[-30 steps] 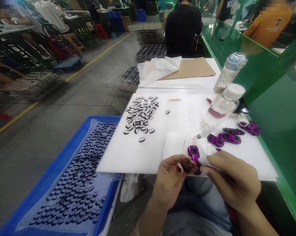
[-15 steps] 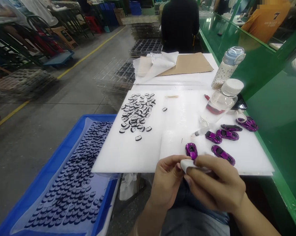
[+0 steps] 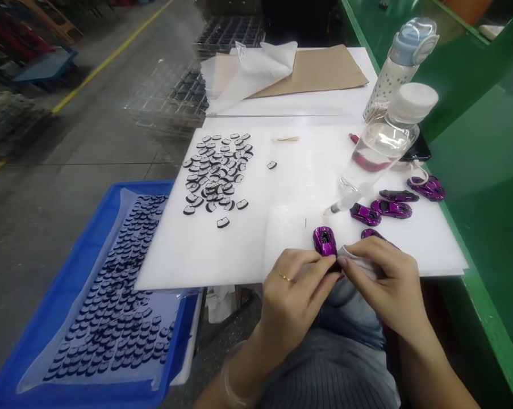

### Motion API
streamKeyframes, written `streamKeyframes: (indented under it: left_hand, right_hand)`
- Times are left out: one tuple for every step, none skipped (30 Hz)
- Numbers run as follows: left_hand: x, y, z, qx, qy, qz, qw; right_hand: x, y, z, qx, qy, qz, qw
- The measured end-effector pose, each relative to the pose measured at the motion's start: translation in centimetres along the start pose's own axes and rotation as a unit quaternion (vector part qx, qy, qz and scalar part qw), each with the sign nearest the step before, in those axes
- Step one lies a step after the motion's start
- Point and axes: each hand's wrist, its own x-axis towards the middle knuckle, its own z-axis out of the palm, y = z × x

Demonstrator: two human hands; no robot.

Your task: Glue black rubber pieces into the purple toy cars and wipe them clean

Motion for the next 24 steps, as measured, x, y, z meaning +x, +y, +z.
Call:
streamKeyframes:
  left_hand:
    - [0.0, 0.0, 0.2, 0.009, 0.0, -0.002, 1.0]
    - [0.1, -0.1, 0.2, 0.015, 0.001, -0.008, 1.0]
    - [0.1, -0.1, 0.2, 0.016, -0.001, -0.017, 1.0]
    - [0.1, -0.1, 0.1, 0.013, -0.006, -0.03, 0.999]
    - [0.2, -0.1, 0.0, 0.006, -0.013, -0.044, 0.999]
    - [0.2, -0.2, -0.1, -0.001, -0.019, -0.058, 0.998]
    - [0.2, -0.2, -0.2, -0.003, -0.023, -0.07, 0.997]
    - [0.3, -0.2, -0.3, -0.001, -0.026, -0.076, 0.997]
    - [0.3, -0.2, -0.3, 0.003, -0.029, -0.079, 0.996]
    - [0.4, -0.2, -0.3, 0.007, -0.032, -0.08, 0.996]
    - [0.5, -0.2, -0.3, 0.01, -0.036, -0.08, 0.996]
    - [0.6, -0.2, -0.3, 0.011, -0.04, -0.082, 0.996]
    - [0.8, -0.2, -0.2, 0.011, -0.043, -0.085, 0.995]
    - [0.9, -0.2, -0.3, 0.011, -0.047, -0.087, 0.995]
    - [1.1, -0.3, -0.3, 0.011, -0.049, -0.09, 0.995]
    - [1.2, -0.3, -0.4, 0.011, -0.049, -0.092, 0.994]
    - [1.3, -0.4, -0.6, 0.007, -0.054, -0.094, 0.994]
    - [1.3, -0.6, -0.8, -0.001, -0.065, -0.095, 0.993]
    - [1.3, -0.7, -1.0, -0.012, -0.079, -0.094, 0.992]
    - [1.3, -0.8, -1.1, -0.02, -0.093, -0.092, 0.991]
    - [1.2, -0.9, -1.3, -0.026, -0.104, -0.089, 0.99]
    - [1.1, -1.0, -1.4, -0.027, -0.112, -0.084, 0.99]
    - [1.0, -1.1, -1.5, -0.025, -0.113, -0.08, 0.99]
    - [0.9, -1.1, -1.5, -0.019, -0.109, -0.076, 0.991]
  right_hand:
    - [-0.1, 0.0, 0.1, -0.003, -0.004, 0.002, 1.0]
    - [-0.1, 0.0, 0.1, -0.004, -0.008, 0.004, 1.0]
    - [-0.2, 0.0, 0.1, -0.004, -0.011, 0.006, 1.0]
    - [-0.2, 0.0, 0.1, -0.003, -0.012, 0.009, 1.0]
    - [-0.3, 0.1, 0.0, 0.001, -0.014, 0.013, 1.0]
    - [-0.3, 0.1, 0.0, 0.006, -0.017, 0.018, 1.0]
    - [-0.3, 0.2, 0.0, 0.01, -0.019, 0.023, 0.999]
    - [-0.3, 0.2, 0.1, 0.014, -0.022, 0.029, 0.999]
    - [-0.3, 0.2, 0.1, 0.016, -0.024, 0.033, 0.999]
    - [-0.3, 0.1, 0.2, 0.017, -0.026, 0.035, 0.999]
    - [-0.2, 0.1, 0.2, 0.016, -0.027, 0.036, 0.999]
    - [-0.2, 0.0, 0.3, 0.015, -0.027, 0.035, 0.999]
    - [-0.1, 0.0, 0.3, 0.014, -0.027, 0.033, 0.999]
    - [-0.1, -0.1, 0.3, 0.013, -0.028, 0.033, 0.999]
    - [0.0, -0.1, 0.2, 0.013, -0.031, 0.034, 0.999]
    - [0.1, 0.0, 0.2, 0.013, -0.035, 0.035, 0.999]
    - [0.1, 0.1, 0.1, 0.01, -0.04, 0.033, 0.999]
    - [0.2, 0.2, 0.0, 0.007, -0.04, 0.023, 0.999]
    - [0.2, 0.4, -0.1, 0.0, -0.033, 0.002, 0.999]
    - [0.1, 0.5, 0.0, -0.012, -0.019, -0.034, 0.999]
    - [0.0, 0.6, 0.1, -0.028, -0.004, -0.08, 0.996]
    - [-0.2, 0.7, 0.2, -0.047, 0.007, -0.128, 0.991]
    - [-0.5, 0.7, 0.5, -0.067, 0.013, -0.169, 0.983]
    - [-0.7, 0.6, 0.7, -0.087, 0.015, -0.198, 0.976]
